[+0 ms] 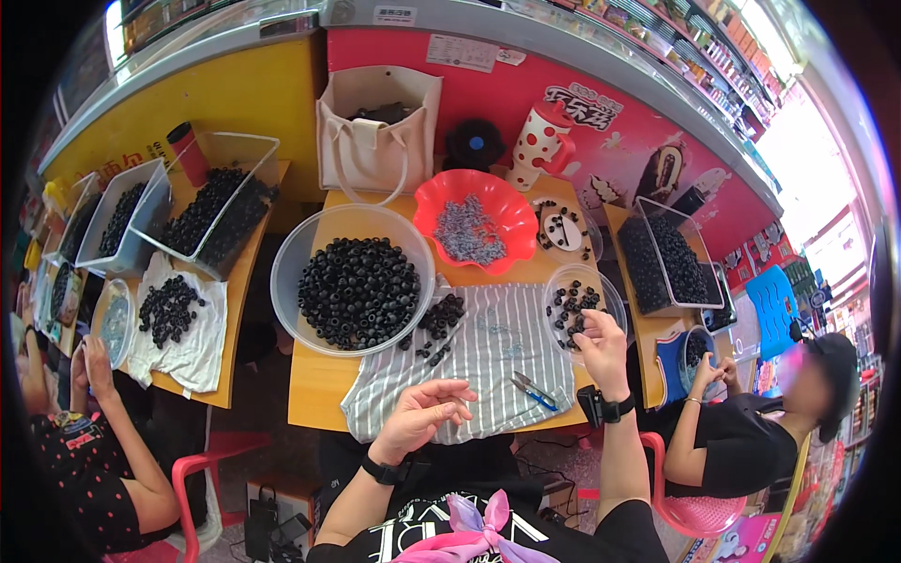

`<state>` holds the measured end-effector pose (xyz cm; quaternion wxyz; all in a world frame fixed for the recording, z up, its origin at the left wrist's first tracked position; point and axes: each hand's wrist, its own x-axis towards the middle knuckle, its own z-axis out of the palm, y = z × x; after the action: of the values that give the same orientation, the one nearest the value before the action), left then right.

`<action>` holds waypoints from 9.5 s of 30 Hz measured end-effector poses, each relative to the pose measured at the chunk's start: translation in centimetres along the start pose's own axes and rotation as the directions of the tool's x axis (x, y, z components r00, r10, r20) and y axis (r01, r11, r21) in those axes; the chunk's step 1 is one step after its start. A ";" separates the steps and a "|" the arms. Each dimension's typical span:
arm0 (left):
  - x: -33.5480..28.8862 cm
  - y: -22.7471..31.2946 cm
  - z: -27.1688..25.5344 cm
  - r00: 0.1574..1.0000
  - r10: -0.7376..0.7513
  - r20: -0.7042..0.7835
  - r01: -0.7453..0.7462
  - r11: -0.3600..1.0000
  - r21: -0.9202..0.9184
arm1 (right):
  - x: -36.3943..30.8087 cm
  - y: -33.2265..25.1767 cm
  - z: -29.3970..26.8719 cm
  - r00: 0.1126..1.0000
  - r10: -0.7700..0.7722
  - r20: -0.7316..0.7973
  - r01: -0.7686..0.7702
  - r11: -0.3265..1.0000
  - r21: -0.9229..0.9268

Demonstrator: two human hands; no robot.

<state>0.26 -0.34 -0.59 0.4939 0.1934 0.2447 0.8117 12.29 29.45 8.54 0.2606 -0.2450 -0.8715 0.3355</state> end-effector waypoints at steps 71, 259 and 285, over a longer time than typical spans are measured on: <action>0.5 -0.4 -0.5 0.996 0.026 -0.081 -0.025 1.000 0.017 | -9.1 -2.4 5.5 0.958 -0.262 0.119 0.288 0.855 -0.430; 0.1 -0.9 1.4 0.995 -0.025 -0.092 0.026 1.000 0.016 | -8.2 -8.0 6.5 0.871 -0.170 0.462 -0.105 0.853 0.511; 0.1 -1.2 0.0 0.998 -0.030 -0.058 0.022 0.991 -0.130 | 0.1 -10.6 16.3 0.684 -0.381 0.623 0.582 0.799 -0.151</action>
<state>1.05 0.20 -1.30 0.5084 0.1335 0.2085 0.8248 -0.57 15.15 5.72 0.0258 0.0663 -0.9852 0.1561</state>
